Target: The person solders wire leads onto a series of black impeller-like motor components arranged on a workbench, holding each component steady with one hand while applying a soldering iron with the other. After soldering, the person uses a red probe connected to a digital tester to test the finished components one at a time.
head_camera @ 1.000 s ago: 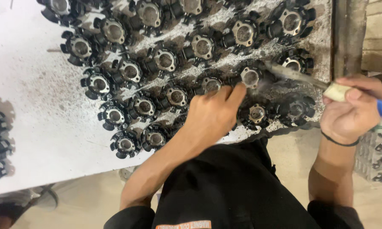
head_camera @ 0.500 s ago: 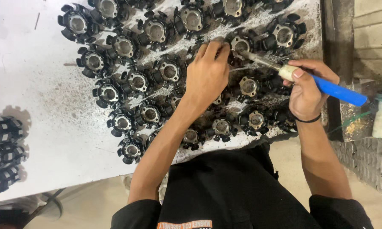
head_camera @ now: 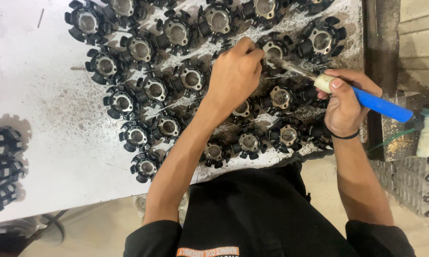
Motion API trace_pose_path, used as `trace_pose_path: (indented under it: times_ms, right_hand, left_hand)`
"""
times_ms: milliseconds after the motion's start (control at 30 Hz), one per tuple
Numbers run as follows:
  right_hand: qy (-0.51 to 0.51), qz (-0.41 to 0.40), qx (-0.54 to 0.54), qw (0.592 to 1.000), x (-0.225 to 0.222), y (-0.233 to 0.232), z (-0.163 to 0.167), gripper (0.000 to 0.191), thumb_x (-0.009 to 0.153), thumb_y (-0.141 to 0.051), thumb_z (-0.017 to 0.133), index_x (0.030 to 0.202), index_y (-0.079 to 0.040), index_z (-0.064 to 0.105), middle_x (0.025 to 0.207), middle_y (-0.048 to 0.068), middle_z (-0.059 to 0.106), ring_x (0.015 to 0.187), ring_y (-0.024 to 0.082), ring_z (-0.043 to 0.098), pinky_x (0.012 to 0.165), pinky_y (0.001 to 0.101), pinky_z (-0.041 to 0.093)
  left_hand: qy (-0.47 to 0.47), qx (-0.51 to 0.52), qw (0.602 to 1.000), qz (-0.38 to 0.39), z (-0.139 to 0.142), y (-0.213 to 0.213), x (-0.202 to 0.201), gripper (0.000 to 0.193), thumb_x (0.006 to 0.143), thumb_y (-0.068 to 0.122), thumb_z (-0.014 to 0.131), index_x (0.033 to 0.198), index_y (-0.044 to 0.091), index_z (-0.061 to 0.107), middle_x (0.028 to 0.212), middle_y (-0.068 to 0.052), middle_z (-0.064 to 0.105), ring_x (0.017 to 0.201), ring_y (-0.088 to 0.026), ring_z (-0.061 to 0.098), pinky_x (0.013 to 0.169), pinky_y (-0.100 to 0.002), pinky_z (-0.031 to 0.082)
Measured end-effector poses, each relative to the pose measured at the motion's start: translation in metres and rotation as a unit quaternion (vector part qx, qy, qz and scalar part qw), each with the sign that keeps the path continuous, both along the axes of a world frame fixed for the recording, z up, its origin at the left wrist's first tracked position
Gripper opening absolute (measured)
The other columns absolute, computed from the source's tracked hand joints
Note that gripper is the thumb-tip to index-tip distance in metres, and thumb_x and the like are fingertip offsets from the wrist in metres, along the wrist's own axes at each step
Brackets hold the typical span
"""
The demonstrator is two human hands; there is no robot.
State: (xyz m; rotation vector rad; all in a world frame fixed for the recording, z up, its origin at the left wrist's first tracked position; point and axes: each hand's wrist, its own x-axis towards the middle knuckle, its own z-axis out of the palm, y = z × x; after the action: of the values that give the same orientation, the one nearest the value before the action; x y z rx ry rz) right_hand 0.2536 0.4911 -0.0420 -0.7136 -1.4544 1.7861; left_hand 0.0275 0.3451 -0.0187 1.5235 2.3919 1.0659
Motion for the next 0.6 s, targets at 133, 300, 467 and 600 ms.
trace_pose_path:
  times_ms: [133, 300, 467, 600]
  right_hand:
    - [-0.01, 0.002, 0.005, 1.0, -0.001, 0.001, 0.002, 0.023, 0.103, -0.009, 0.066, 0.108, 0.013, 0.068, 0.094, 0.022, 0.07, 0.072, 0.025, 0.068, 0.064, 0.0298, 0.056]
    - [-0.018, 0.001, 0.012, 1.0, -0.002, 0.0, 0.005, 0.024, 0.103, -0.011, 0.067, 0.111, 0.012, 0.068, 0.095, 0.022, 0.07, 0.074, 0.024, 0.068, 0.065, 0.0297, 0.056]
    - [-0.034, 0.015, 0.013, 0.999, -0.001, 0.0, 0.007, 0.026, 0.104, -0.013, 0.066, 0.108, 0.012, 0.068, 0.093, 0.021, 0.069, 0.071, 0.023, 0.066, 0.063, 0.0281, 0.053]
    - [-0.01, -0.021, -0.018, 1.0, -0.002, 0.001, 0.005, 0.025, 0.104, -0.013, 0.066, 0.109, 0.012, 0.068, 0.095, 0.021, 0.069, 0.074, 0.025, 0.068, 0.064, 0.0297, 0.054]
  left_hand:
    - [-0.035, -0.056, 0.998, -0.013, 0.007, 0.003, -0.001, 0.016, 0.088, -0.003, 0.067, 0.101, 0.001, 0.076, 0.1, -0.014, 0.063, 0.067, -0.028, 0.072, 0.056, -0.036, 0.06]
    - [-0.049, -0.003, 0.999, -0.001, 0.015, -0.001, 0.0, 0.015, 0.085, -0.002, 0.069, 0.097, 0.002, 0.077, 0.095, -0.015, 0.063, 0.07, -0.034, 0.071, 0.063, -0.042, 0.06]
    - [-0.044, 0.003, 0.999, 0.008, 0.013, 0.005, -0.002, 0.011, 0.083, 0.0, 0.07, 0.093, 0.002, 0.076, 0.098, -0.013, 0.065, 0.075, -0.036, 0.072, 0.068, -0.044, 0.06]
    - [-0.037, -0.055, 0.998, 0.017, 0.011, 0.007, 0.005, 0.013, 0.085, -0.002, 0.067, 0.093, 0.002, 0.076, 0.1, -0.015, 0.064, 0.072, -0.036, 0.072, 0.065, -0.044, 0.06]
